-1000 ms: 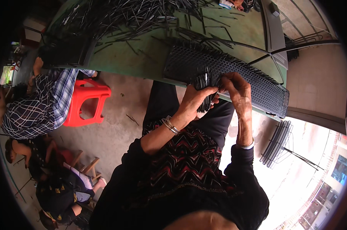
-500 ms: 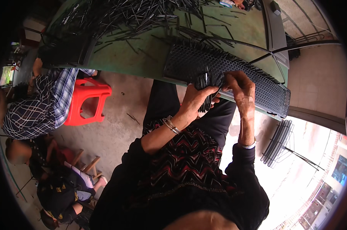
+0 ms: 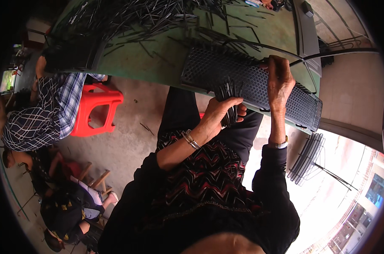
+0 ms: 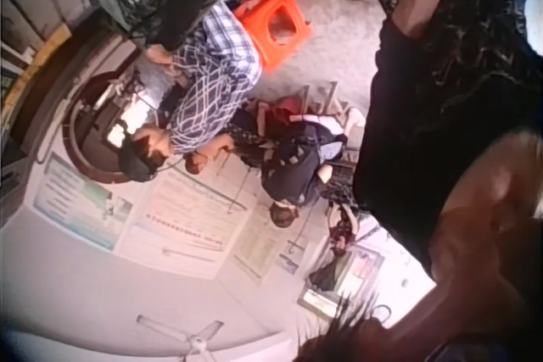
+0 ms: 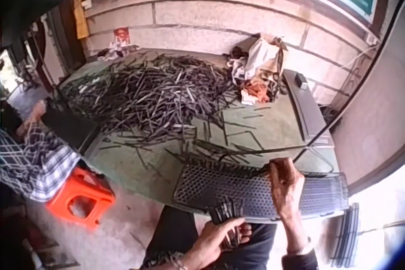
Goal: The recorder is sorting and bundling black cable ties on a workbench.
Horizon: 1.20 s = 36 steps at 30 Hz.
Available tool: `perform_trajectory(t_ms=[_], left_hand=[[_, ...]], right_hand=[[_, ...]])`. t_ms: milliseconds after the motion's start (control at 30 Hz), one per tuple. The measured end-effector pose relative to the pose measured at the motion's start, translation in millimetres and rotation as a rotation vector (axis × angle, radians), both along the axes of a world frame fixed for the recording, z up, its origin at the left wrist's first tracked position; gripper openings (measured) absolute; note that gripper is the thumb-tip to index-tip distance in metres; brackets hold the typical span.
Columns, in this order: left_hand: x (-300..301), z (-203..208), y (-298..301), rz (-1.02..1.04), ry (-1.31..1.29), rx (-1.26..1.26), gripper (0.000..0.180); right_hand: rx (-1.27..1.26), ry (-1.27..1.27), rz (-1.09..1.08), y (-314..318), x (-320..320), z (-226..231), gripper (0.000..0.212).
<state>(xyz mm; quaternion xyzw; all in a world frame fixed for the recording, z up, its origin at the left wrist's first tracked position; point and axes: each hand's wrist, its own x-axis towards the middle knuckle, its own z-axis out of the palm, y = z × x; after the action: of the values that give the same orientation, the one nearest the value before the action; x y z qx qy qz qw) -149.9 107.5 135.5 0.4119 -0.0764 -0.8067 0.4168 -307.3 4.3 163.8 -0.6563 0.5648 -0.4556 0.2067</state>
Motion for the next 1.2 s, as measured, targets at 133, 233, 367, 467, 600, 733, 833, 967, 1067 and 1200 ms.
perform_trajectory(t_ms=[133,233,367,467,600,733,833,967,1067,1200], left_hand=[[0,-2,1,0.002,0.003,0.010,0.026],[-3,-7,1,-0.002,-0.012,-0.021,0.024],[-2,-3,2,-0.015,-0.038,-0.034,0.023],[-5,-8,2,0.019,-0.012,-0.043,0.022],[-5,-9,3,0.037,-0.002,-0.048,0.023],[-5,-5,2,0.047,-0.007,-0.034,0.023],[-7,-5,1,0.065,-0.011,-0.052,0.022],[-9,-10,-2,0.082,-0.024,-0.090,0.021],[-8,-17,-2,0.104,-0.035,-0.114,0.021],[-9,-14,-5,0.072,-0.018,-0.157,0.017]], right_hand=[[-0.025,0.058,0.002,0,-3,0,0.012],[-0.013,0.092,0.022,2,-5,3,0.011],[-0.037,0.138,0.074,2,-6,9,0.011],[-0.053,0.243,0.104,1,-11,11,0.012],[-0.089,0.324,0.180,-4,-13,6,0.013],[-0.162,0.509,0.186,-4,-7,2,0.015],[-0.227,0.631,0.154,-3,-10,-6,0.017],[-0.288,0.682,0.051,12,-5,-6,0.020],[0.337,0.059,0.248,32,-6,-1,0.022],[0.473,-0.110,0.329,49,-1,6,0.013]])
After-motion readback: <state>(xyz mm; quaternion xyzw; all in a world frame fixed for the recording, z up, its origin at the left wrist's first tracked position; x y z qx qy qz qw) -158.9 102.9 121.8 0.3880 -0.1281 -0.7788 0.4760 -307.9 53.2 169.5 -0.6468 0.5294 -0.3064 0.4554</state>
